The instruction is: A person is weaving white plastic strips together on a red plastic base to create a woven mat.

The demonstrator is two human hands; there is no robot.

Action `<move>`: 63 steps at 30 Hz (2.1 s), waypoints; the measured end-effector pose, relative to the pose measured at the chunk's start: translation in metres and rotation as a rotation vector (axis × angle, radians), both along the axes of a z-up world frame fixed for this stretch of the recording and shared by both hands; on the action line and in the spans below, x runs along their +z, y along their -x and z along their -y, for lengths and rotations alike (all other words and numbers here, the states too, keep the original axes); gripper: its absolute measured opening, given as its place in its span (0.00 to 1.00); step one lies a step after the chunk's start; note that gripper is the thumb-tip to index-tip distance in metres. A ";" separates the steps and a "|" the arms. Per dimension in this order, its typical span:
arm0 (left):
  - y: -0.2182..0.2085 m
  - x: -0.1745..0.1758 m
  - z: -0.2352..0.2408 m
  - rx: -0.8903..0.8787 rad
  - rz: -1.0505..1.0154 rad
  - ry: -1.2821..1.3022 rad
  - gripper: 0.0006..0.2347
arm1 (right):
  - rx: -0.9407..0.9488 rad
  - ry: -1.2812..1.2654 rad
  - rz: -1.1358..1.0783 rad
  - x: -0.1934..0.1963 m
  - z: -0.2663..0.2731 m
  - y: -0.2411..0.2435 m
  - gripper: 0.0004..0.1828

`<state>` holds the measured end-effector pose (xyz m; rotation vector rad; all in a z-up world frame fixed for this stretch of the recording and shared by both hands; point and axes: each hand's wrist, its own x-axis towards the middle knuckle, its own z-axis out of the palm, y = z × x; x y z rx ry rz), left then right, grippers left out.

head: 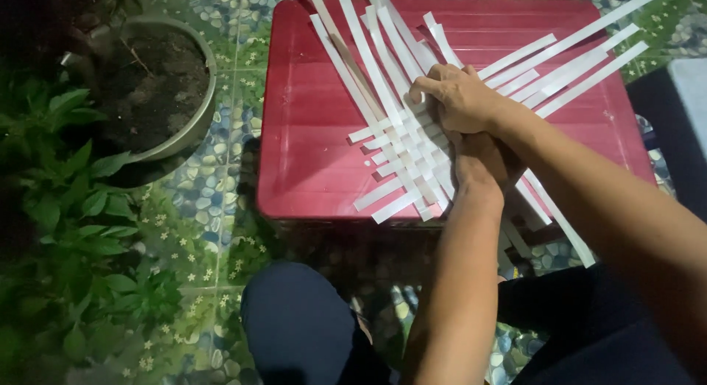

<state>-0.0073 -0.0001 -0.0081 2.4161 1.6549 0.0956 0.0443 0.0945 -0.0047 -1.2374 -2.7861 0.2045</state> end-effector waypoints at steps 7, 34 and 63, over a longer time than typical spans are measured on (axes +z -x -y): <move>-0.002 0.001 0.004 -0.048 0.034 0.014 0.12 | -0.017 0.001 0.025 -0.003 0.001 -0.005 0.22; 0.073 0.024 0.013 0.302 0.470 -0.623 0.21 | -0.185 -0.433 -0.255 -0.046 0.034 -0.028 0.23; 0.068 0.012 -0.113 -0.380 -0.270 -0.294 0.23 | 0.033 -0.472 -0.453 -0.022 0.040 -0.022 0.07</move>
